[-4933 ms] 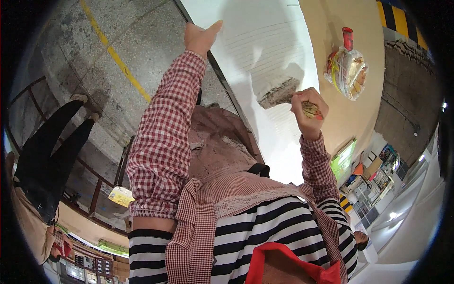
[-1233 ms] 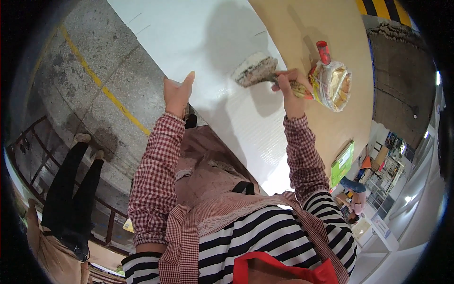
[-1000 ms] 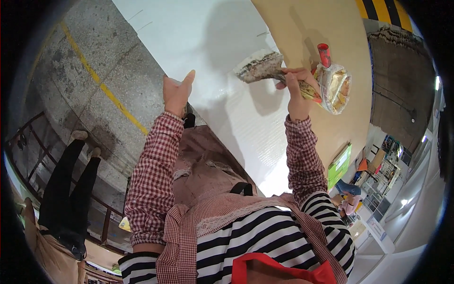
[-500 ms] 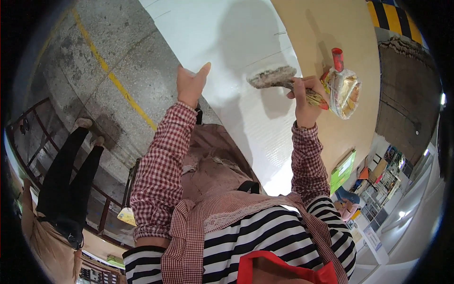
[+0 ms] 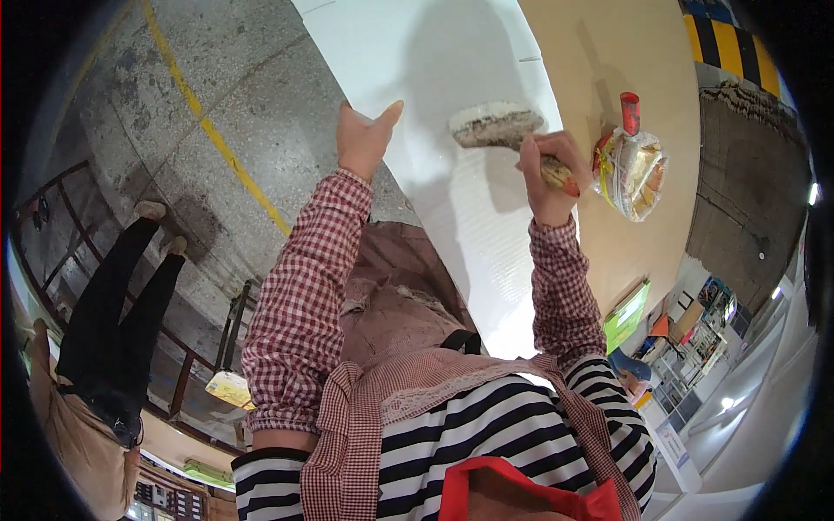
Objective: Applying glue or adhesive to a large sheet of white paper using a brush in a manufacturing setting.
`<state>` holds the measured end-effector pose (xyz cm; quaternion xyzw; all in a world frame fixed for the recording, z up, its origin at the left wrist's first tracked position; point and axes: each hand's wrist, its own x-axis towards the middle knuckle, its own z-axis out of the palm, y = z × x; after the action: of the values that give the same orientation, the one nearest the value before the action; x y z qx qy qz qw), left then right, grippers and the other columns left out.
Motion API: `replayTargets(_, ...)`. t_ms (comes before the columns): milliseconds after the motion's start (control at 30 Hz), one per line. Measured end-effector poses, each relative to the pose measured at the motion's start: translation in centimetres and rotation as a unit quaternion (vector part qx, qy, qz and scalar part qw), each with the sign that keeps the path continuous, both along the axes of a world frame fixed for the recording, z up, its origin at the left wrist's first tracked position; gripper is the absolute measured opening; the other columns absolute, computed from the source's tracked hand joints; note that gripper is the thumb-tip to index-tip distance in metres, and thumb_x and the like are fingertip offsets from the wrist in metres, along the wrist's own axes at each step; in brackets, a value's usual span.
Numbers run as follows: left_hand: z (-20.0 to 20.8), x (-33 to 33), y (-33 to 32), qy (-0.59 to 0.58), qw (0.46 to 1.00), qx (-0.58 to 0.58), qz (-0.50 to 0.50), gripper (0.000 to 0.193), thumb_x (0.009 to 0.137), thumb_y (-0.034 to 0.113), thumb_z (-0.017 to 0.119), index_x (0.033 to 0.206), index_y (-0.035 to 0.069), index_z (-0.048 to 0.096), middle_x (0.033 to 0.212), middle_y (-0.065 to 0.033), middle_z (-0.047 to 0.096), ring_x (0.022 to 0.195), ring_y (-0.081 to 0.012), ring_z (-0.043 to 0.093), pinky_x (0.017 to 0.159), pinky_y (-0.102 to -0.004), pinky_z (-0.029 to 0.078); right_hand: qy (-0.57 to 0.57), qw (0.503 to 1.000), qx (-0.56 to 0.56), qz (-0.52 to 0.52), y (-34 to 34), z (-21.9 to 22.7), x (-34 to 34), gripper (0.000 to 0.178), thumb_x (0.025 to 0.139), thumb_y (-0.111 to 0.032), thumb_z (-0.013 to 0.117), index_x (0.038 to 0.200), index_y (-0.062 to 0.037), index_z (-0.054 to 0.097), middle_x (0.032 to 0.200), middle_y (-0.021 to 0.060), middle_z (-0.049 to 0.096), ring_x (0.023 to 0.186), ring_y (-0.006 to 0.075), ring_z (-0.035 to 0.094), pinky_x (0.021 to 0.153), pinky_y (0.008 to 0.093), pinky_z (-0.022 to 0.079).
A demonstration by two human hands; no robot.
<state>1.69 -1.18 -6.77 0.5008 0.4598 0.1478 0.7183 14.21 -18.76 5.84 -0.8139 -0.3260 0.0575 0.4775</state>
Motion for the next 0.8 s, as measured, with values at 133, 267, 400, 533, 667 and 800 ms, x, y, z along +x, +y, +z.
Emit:
replayTargets(133, 0.2, 0.0, 0.3, -0.014, 1.000, -0.010, -0.001, 0.047, 0.074, 0.013, 0.074, 0.109, -0.007, 0.050, 0.104, -0.0146, 0.061, 0.092, -0.0209, 0.060, 0.080, -0.0312, 0.048, 0.006, 1.000, 0.004, -0.022, -0.3, 1.2, -0.7, 0.011, 0.071, 0.006, 0.067, 0.068, 0.0015, 0.057, 0.070, 0.0109, 0.060, 0.062, 0.0144, 0.056, 0.057, 0.0245, 0.045)
replayTargets(267, 1.2, 0.3, 0.0, -0.031, 0.997, -0.069, 0.000, 0.044, 0.077, 0.017, 0.073, 0.113, -0.002, 0.055, 0.105, -0.0092, 0.062, 0.093, -0.0171, 0.059, 0.080, -0.0285, 0.046, 0.009, 1.000, 0.004, 0.013, 0.6, 0.7, -0.8, 0.011, 0.071, 0.006, 0.067, 0.068, 0.0019, 0.057, 0.070, 0.0106, 0.059, 0.062, 0.0144, 0.056, 0.057, 0.0243, 0.045)
replayTargets(400, 0.1, -0.1, 0.6, 0.035, 0.995, -0.094, -0.015, 0.048, 0.075, 0.018, 0.075, 0.114, -0.002, 0.054, 0.107, -0.0098, 0.061, 0.094, -0.0176, 0.059, 0.081, -0.0285, 0.046, -0.016, 0.999, -0.017, 0.029, 0.0, 1.8, -1.3, 0.013, 0.071, 0.004, 0.069, 0.068, 0.0024, 0.056, 0.071, 0.0108, 0.060, 0.064, 0.0141, 0.057, 0.057, 0.0240, 0.045)
replayTargets(533, 0.0, 0.1, 0.9, 0.017, 0.989, -0.140, -0.043, 0.075, 0.067, 0.031, 0.080, 0.120, -0.009, 0.043, 0.114, -0.0190, 0.055, 0.100, -0.0268, 0.056, 0.076, -0.0345, 0.049, -0.041, 0.999, 0.009, 0.029, 1.4, 1.3, -1.2, 0.013, 0.071, 0.004, 0.069, 0.067, 0.0022, 0.057, 0.068, 0.0098, 0.059, 0.062, 0.0136, 0.056, 0.056, 0.0241, 0.045)
replayTargets(667, -1.1, -0.1, 1.0, 0.027, 0.990, -0.134, -0.043, 0.086, 0.066, 0.033, 0.081, 0.123, -0.015, 0.037, 0.116, -0.0242, 0.052, 0.100, -0.0296, 0.056, 0.072, -0.0356, 0.050, -0.008, 0.998, -0.040, 0.050, 0.1, 1.8, -1.7, 0.012, 0.073, 0.003, 0.069, 0.068, 0.0023, 0.058, 0.070, 0.0108, 0.060, 0.063, 0.0136, 0.058, 0.056, 0.0243, 0.045)
replayTargets(800, -1.9, 0.3, 0.7, 0.037, 0.991, -0.124, -0.027, 0.087, 0.064, 0.033, 0.082, 0.122, -0.016, 0.038, 0.115, -0.0264, 0.052, 0.100, -0.0299, 0.056, 0.069, -0.0353, 0.050, -0.042, 0.998, 0.031, 0.031, 2.0, 1.8, -2.4, 0.013, 0.073, 0.005, 0.068, 0.067, 0.0026, 0.056, 0.067, 0.0089, 0.058, 0.060, 0.0124, 0.055, 0.056, 0.0231, 0.044)
